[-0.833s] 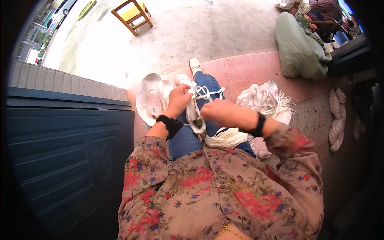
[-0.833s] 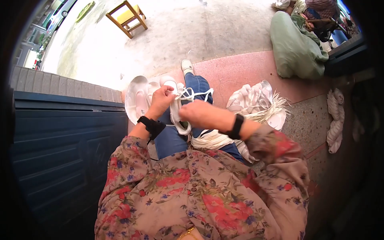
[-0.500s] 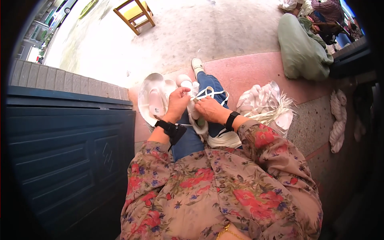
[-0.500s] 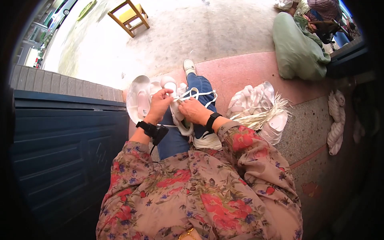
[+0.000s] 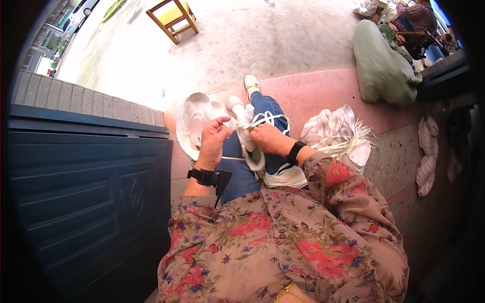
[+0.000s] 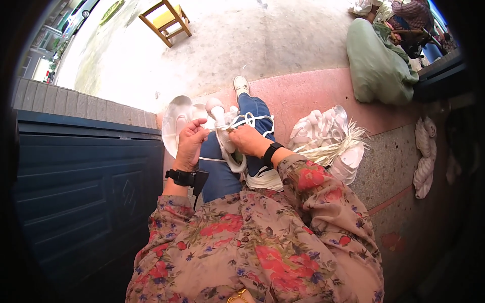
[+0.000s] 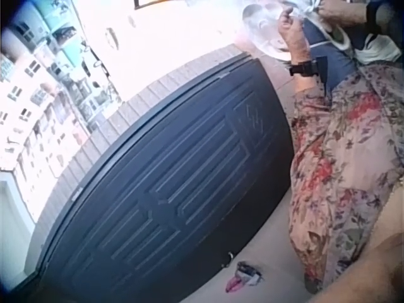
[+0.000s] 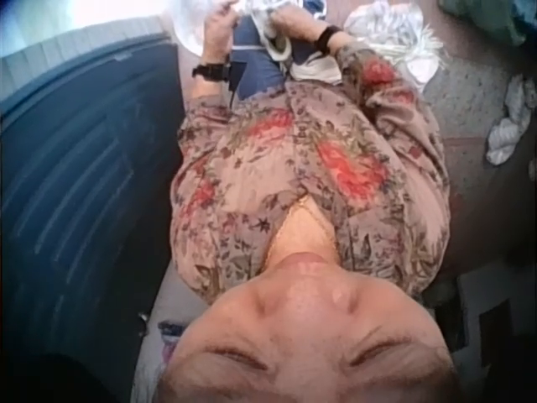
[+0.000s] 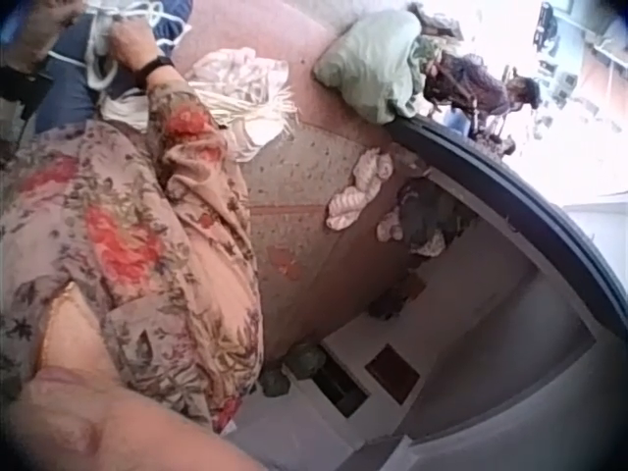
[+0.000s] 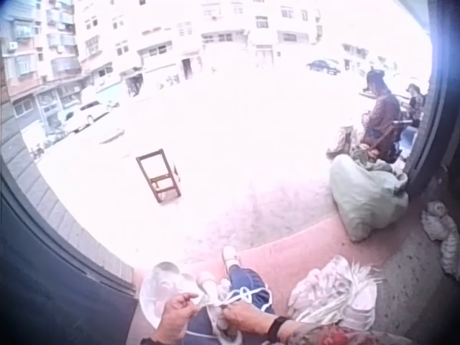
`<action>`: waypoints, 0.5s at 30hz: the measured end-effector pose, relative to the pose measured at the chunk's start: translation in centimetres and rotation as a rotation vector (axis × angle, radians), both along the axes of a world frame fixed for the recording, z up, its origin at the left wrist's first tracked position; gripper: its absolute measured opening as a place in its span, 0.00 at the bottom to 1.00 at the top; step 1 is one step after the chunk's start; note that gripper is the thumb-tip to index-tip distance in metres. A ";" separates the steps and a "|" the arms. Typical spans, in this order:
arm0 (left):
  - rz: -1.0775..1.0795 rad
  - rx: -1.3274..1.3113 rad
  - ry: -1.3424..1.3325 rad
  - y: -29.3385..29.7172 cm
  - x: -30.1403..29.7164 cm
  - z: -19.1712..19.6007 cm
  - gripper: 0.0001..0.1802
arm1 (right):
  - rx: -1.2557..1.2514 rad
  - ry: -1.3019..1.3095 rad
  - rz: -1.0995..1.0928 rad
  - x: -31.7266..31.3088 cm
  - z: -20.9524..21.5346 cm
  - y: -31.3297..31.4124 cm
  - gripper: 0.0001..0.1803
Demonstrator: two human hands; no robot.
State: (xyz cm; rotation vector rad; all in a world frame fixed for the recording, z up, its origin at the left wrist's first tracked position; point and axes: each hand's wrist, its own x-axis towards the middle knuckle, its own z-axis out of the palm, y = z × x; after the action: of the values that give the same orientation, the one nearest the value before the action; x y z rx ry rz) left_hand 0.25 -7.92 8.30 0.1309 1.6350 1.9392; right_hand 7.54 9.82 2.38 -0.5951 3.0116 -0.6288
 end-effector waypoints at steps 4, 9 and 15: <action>-0.179 -0.502 0.465 -0.4 -1.0 -0.8 0.11 | -0.002 -0.107 -0.060 0.2 0.3 0.1 0.04; -0.196 -0.718 0.821 -0.7 -2.0 -2.1 0.08 | 0.009 -0.183 -0.044 1.5 2.6 -0.5 0.09; 0.093 -0.673 0.674 1.2 -1.4 -4.4 0.06 | -0.330 -0.004 -0.250 -0.1 3.0 0.6 0.05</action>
State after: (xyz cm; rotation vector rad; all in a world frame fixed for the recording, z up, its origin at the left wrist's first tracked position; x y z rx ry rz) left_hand -1.19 -6.73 3.86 0.4777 2.6860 1.3589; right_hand 7.42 10.43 5.35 -0.2164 3.0227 -1.1514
